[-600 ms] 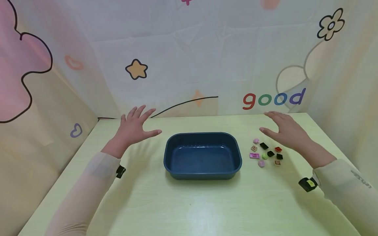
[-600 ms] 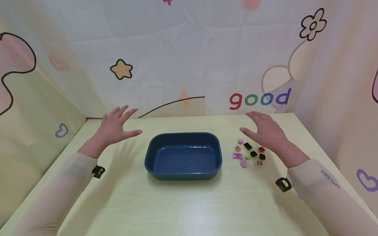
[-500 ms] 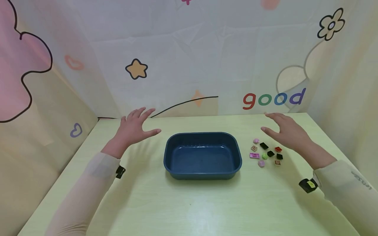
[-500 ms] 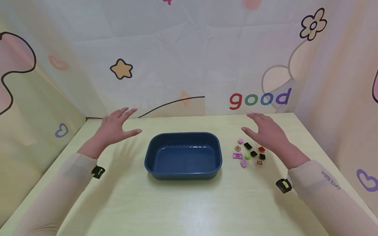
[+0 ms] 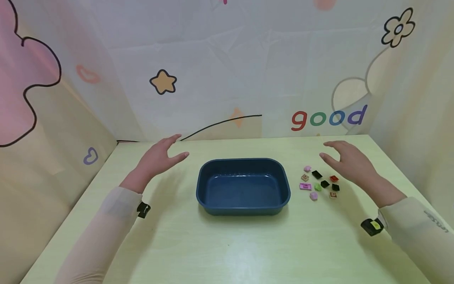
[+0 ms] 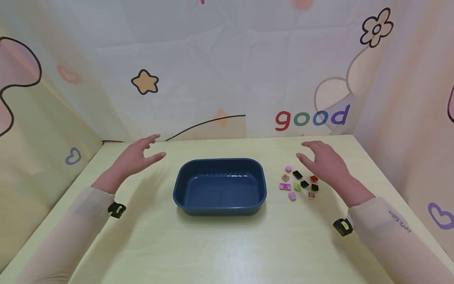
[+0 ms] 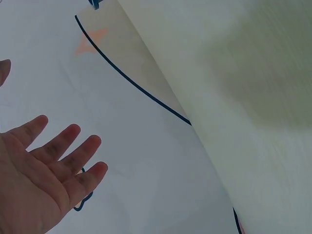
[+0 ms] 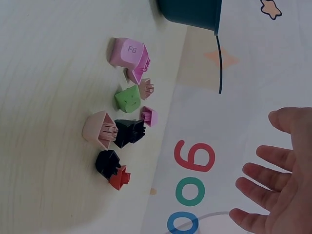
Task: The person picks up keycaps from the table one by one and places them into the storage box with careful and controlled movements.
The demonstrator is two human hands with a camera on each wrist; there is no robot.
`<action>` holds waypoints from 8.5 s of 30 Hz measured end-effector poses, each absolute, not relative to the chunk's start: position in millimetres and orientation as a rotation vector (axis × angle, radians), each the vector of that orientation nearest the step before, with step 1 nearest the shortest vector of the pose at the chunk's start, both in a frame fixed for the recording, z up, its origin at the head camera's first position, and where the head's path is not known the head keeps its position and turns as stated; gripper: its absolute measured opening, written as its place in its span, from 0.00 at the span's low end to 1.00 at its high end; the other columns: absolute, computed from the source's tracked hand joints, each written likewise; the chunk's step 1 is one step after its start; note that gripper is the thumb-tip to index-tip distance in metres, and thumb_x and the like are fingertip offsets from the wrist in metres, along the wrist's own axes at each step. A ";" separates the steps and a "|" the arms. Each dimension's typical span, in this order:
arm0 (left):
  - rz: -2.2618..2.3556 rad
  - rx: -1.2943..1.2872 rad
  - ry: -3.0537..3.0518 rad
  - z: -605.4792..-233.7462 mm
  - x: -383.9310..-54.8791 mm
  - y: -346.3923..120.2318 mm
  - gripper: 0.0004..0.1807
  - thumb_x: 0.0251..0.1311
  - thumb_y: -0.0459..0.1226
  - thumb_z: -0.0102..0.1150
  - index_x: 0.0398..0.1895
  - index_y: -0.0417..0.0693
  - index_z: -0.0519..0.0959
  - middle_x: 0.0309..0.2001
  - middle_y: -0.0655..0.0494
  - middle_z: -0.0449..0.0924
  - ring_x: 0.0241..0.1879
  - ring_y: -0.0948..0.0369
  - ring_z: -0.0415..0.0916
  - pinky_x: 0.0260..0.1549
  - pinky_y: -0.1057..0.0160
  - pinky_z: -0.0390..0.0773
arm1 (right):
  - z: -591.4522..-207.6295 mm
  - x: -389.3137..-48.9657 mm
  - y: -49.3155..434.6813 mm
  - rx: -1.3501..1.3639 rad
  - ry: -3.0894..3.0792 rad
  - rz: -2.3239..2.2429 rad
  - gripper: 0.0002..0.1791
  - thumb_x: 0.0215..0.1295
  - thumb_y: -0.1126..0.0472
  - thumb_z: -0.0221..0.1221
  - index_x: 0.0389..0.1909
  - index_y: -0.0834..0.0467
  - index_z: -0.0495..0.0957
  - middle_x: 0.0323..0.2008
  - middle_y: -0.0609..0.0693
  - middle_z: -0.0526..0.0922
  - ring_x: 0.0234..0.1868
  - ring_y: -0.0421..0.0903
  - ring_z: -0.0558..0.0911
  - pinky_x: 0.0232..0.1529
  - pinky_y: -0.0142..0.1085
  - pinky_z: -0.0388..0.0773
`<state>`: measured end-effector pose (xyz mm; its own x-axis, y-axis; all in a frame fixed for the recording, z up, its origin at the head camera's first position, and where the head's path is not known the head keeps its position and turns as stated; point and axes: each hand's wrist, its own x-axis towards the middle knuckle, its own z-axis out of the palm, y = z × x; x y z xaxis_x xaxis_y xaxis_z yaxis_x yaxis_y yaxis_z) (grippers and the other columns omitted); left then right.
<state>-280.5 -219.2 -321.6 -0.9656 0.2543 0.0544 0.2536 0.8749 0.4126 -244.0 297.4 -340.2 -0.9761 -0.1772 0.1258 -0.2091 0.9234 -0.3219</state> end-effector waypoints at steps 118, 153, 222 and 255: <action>1.763 -0.139 1.953 -395.0 -250.0 -184.8 0.21 0.75 0.36 0.53 0.64 0.31 0.70 0.27 0.62 0.84 0.27 0.68 0.81 0.33 0.73 0.86 | -403.1 -240.1 348.8 0.360 -3.231 0.692 0.17 0.62 0.70 0.62 0.51 0.74 0.79 0.38 0.63 0.84 0.38 0.51 0.78 0.39 0.37 0.74; 1.770 -0.124 1.953 -399.2 -250.9 -185.9 0.22 0.76 0.36 0.52 0.65 0.30 0.70 0.28 0.62 0.83 0.28 0.67 0.81 0.32 0.74 0.85 | -388.1 -238.4 347.4 0.464 -3.137 0.651 0.16 0.63 0.68 0.64 0.49 0.73 0.82 0.40 0.62 0.88 0.41 0.55 0.84 0.36 0.31 0.77; 1.739 -0.156 1.973 -397.5 -250.8 -185.4 0.24 0.76 0.36 0.52 0.68 0.30 0.68 0.30 0.61 0.84 0.28 0.67 0.82 0.32 0.73 0.86 | -327.8 -240.6 322.9 0.550 -3.126 0.631 0.16 0.67 0.65 0.65 0.51 0.70 0.83 0.42 0.59 0.88 0.46 0.56 0.85 0.36 0.25 0.78; 1.737 -0.146 1.972 -396.3 -250.7 -185.8 0.22 0.76 0.36 0.51 0.66 0.31 0.70 0.29 0.62 0.83 0.28 0.67 0.82 0.32 0.74 0.85 | -290.7 -247.1 299.3 0.615 -3.149 0.612 0.17 0.69 0.63 0.64 0.56 0.67 0.82 0.47 0.61 0.88 0.44 0.49 0.86 0.36 0.28 0.79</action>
<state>-250.7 -185.8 -396.3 -0.8672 0.2442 -0.4341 -0.3997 0.1786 0.8991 -247.1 299.3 -290.7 -0.9215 -0.3851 -0.0495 -0.3385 0.8593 -0.3834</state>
